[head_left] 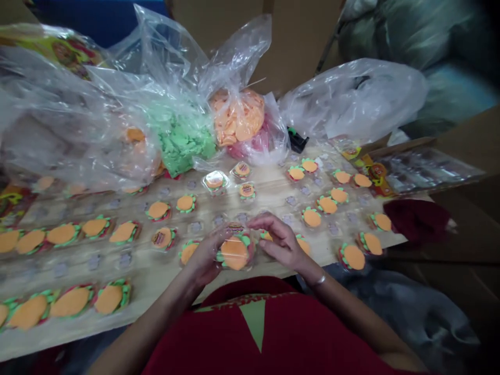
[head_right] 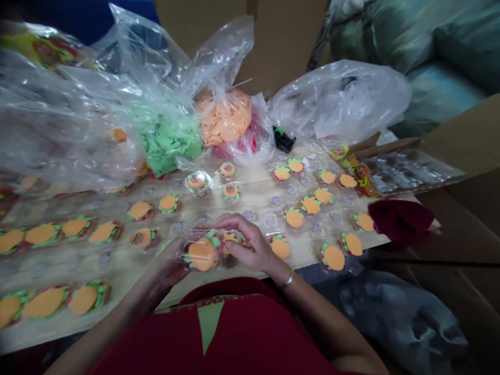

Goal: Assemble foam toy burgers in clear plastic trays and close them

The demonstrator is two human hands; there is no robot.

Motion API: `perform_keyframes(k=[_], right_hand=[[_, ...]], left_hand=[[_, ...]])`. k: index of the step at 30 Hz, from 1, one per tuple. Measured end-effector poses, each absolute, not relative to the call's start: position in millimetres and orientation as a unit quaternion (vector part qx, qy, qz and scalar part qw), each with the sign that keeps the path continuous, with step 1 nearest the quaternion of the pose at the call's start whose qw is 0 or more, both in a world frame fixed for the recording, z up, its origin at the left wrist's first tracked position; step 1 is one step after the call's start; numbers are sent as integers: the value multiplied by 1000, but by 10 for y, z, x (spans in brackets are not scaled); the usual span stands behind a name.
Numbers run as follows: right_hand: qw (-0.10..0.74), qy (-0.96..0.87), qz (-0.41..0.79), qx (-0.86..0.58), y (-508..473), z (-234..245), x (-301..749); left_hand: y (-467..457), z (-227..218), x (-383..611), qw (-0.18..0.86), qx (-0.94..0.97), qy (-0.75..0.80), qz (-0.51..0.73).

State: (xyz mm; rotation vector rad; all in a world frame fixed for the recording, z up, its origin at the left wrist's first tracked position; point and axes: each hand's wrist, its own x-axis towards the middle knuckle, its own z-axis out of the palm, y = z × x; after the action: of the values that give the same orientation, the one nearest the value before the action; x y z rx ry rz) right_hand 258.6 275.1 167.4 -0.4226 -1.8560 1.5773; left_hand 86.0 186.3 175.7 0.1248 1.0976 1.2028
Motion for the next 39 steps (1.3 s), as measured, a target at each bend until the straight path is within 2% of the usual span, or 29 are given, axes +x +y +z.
perform_keyframes(k=[6,11,15,24,27,31,39], right_hand=[[233,-818,518,-90,2537,1827,2775],[191,-774,600,-72,2373,1768,2885],[192,-758,616,-94,2294,1612,2938],[143,-755,636,-68,2193,1478,3000],[145,-728,664,-95,2125,1430,2970],[190,-693,680,-145,2053,1359,2900],[229,-754,599,-146,2097,1427,2884]], left_hand=[[1577,1695,929,690,95,470,542],[1189,1598,933,767,136,386,494],[960,1551,931,786,68,301,535],[837,1543,1018,734,32,373,567],[838,1567,1064,712,36,391,582],[863,1599,1103,703,47,373,604],[972,1447,1106,689,71,420,587]])
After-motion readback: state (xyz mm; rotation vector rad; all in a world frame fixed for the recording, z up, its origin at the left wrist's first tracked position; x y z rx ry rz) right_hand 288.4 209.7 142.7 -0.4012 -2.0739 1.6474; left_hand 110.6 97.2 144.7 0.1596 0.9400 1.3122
